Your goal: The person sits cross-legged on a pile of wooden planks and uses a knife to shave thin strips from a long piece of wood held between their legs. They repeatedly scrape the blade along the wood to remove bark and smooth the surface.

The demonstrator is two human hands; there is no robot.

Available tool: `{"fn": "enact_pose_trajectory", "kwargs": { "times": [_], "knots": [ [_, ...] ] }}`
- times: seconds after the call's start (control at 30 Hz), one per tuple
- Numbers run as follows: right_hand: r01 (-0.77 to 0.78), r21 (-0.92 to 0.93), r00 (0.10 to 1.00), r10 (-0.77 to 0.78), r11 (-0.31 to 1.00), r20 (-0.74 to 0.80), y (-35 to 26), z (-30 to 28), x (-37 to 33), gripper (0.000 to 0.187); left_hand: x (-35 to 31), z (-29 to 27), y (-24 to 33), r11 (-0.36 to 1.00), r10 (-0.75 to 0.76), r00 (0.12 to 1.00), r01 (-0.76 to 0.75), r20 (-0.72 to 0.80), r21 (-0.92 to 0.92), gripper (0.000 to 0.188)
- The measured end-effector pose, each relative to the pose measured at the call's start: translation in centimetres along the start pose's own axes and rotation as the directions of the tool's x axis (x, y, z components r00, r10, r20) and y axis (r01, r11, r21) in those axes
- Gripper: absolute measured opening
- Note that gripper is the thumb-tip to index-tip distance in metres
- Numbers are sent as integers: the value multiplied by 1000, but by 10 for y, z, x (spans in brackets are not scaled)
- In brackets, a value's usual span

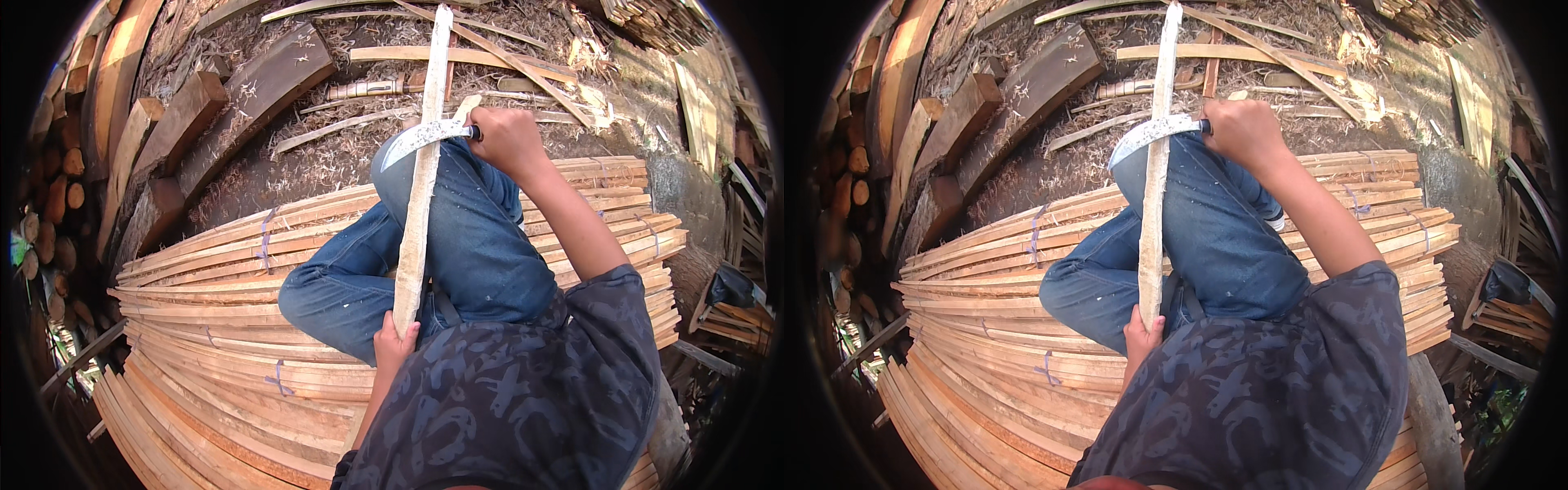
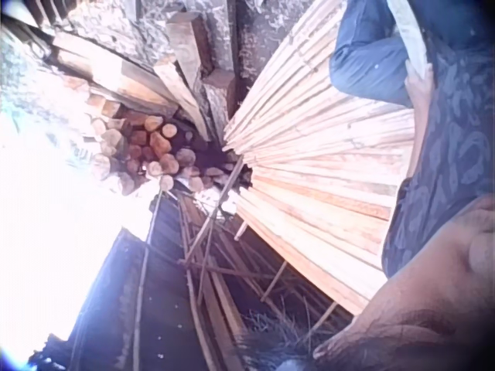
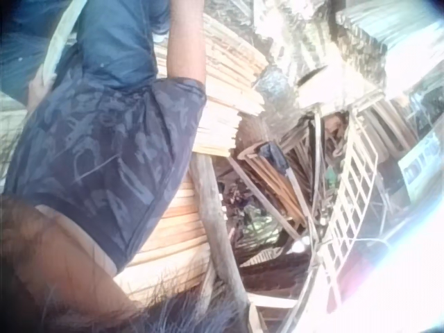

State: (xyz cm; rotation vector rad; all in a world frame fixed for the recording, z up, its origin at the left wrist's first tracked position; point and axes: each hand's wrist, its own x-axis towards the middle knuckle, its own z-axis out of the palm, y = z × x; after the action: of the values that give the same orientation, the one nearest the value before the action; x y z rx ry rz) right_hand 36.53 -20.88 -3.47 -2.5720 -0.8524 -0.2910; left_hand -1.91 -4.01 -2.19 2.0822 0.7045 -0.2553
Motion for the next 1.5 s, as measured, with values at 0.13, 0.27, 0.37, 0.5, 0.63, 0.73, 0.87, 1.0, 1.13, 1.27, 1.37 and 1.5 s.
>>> {"fn": "enact_pose_trajectory", "kwargs": {
  "times": [0.13, 0.27, 0.37, 0.5, 0.63, 0.73, 0.87, 1.0, 1.13, 1.27, 1.37, 1.5],
  "knots": [
    [-575, -151, 818, 564, 804, -112, 88, -5, 48, 30, -1, -3, 6, 1000, -17, 1000, 17, 24, -3, 45],
    [-668, -162, 742, 665, 726, -84, 128, -20, 39, 34, 1, -3, 0, 1000, 13, 1000, -13, -15, 2, 44],
    [-479, -7, 875, 478, 878, -78, 62, -18, -15, 21, 2, 2, 6, 1000, -1, 1000, 1, -14, 3, 45],
    [-215, -57, 974, 210, 975, -79, 6, -18, -25, 6, 3, -4, 8, 1000, 1, 1000, -1, 29, -11, 45],
    [-689, -49, 725, 687, 723, -52, 67, -31, 47, 33, 3, -2, 9, 999, 0, 999, 2, 39, -42, 44],
    [-707, -50, 705, 697, 705, -130, 85, -51, 47, 32, 3, -2, 10, 996, -21, 999, 24, 37, -84, 43],
    [-123, -36, 984, 117, 992, -136, 22, -28, -20, 9, 7, 1, 9, 996, -5, 1000, 6, 13, -87, 44],
    [-214, -198, 968, 180, 957, -174, 24, -17, 7, 10, 5, -7, 9, 993, 31, 998, -25, 54, -118, 44],
    [-728, -44, 686, 725, 685, -65, 51, -31, 59, 32, 0, -8, -4, 992, 37, 999, -32, 39, -122, 42],
    [-621, -86, 782, 624, 779, 5, 8, -28, 7, 30, 6, -15, 2, 972, 25, 997, -7, 72, -234, 40],
    [-677, 26, 736, 677, 736, -18, 19, 5, -73, 31, 14, -20, -1, 933, 102, 984, -43, 148, -358, 38],
    [-834, 375, 453, 890, 405, 45, 46, -6, -155, 35, 23, -43, -4, 872, 65, 864, 195, 500, -449, 31]
  ]
}}
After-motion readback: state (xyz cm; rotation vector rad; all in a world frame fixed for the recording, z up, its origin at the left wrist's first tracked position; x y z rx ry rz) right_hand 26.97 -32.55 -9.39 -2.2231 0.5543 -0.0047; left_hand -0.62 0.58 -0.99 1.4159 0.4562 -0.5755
